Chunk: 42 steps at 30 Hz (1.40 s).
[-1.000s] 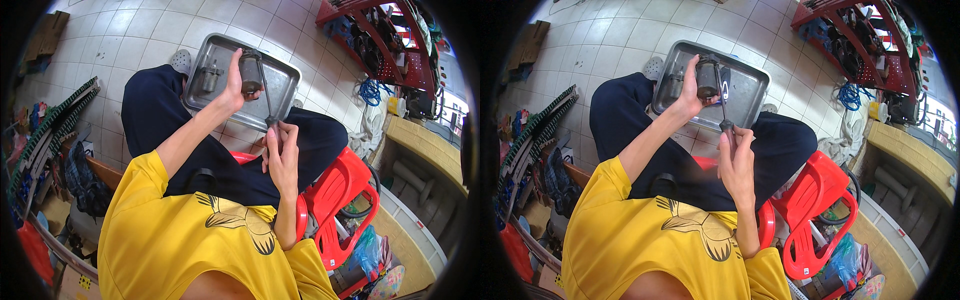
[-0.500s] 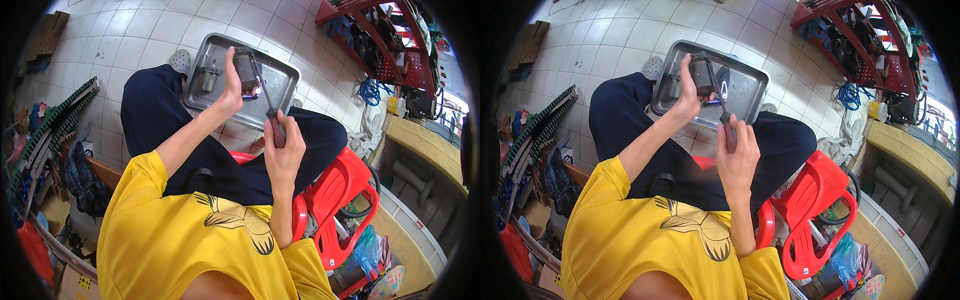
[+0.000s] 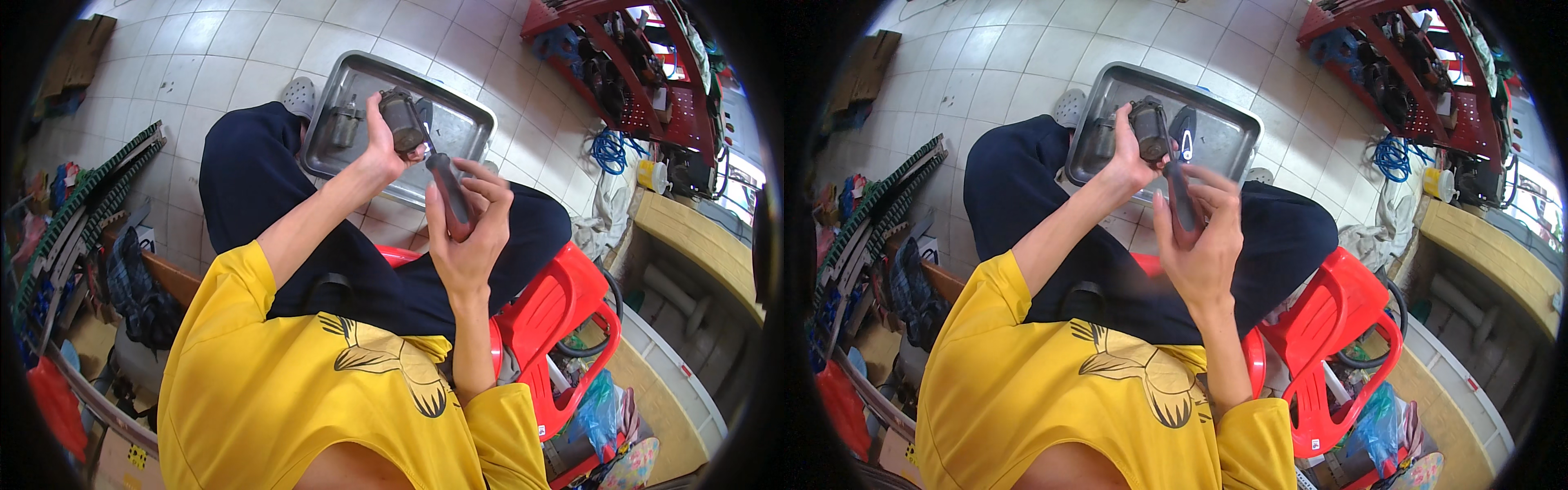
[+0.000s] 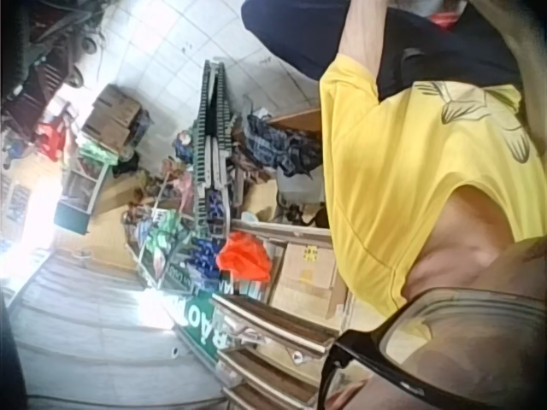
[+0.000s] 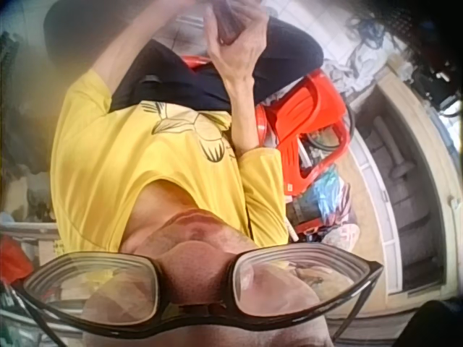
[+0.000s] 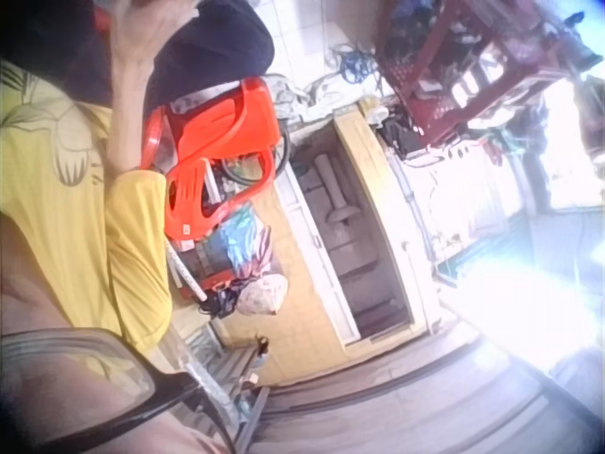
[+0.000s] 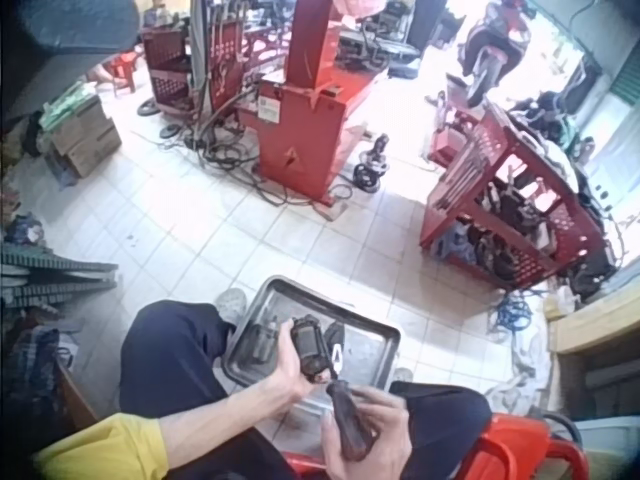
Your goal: The person uses a screwdriver to work on a small mechanical component inside a metal tray. They hold the component by hand, turning it over several times to access and adjust different sides using the tool.
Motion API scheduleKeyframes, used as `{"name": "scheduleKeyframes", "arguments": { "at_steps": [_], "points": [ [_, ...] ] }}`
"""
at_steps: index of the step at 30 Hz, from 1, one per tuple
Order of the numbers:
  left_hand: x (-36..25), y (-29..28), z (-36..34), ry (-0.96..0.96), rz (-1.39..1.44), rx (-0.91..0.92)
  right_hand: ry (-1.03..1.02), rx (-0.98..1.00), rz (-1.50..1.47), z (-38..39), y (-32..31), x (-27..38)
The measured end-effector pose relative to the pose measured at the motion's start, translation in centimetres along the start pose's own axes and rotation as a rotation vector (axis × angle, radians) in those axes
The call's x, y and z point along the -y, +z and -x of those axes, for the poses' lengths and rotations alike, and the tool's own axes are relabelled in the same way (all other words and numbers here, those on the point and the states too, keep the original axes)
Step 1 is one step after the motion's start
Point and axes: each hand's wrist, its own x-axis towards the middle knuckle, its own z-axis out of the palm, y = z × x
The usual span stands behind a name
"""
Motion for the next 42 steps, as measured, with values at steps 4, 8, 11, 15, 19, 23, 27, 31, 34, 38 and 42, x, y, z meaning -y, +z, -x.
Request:
{"name": "scheduleKeyframes", "arguments": {
  "at_steps": [4, 8, 11, 15, 19, 23, 27, 31, 34, 38, 42],
  "points": [
    [-0.5, 1.1, 0.0, -0.111, 0.119, -0.119, -0.108, 0.12, 0.166, -1.8, -0.7, -1.8],
    [0.4, -1.2, -2.3, -0.139, 0.2, -0.05, -0.265, 0.304, 0.09, -5.9, -0.2, -3.7],
    [0.6, -2.9, -3.2, -0.134, 0.207, 0.114, -0.081, 0.418, -0.192, -8.0, 1.5, -6.6],
    [0.8, -4.0, -3.9, -0.099, 0.143, 0.172, -0.325, 0.596, -0.197, -10.6, 1.5, -9.0],
    [0.1, -2.9, -3.2, -0.148, 0.206, 0.044, -0.179, 0.703, -0.227, -9.4, 0.6, -9.4],
    [-0.2, -2.8, -4.1, -0.173, 0.295, -0.137, -0.116, 0.561, -0.395, -8.1, 1.5, -9.3],
    [-0.2, -2.7, -4.2, -0.18, 0.319, -0.182, -0.263, 0.394, -0.266, -7.0, 2.1, -9.7],
    [-0.4, -2.9, -4.3, -0.23, 0.348, -0.227, -0.372, 0.289, -0.201, -7.0, 2.4, -9.9],
    [-0.7, -2.9, -3.9, -0.243, 0.363, -0.278, -0.34, 0.318, -0.26, -7.1, 2.3, -10.0],
    [-0.9, -2.1, -3.5, -0.24, 0.356, -0.324, -0.485, 0.285, -0.369, -7.3, 3.5, -9.6],
    [-1.3, -2.1, -3.2, -0.231, 0.321, -0.334, -0.563, 0.179, -0.221, -6.8, 3.7, -9.2]
  ]
}}
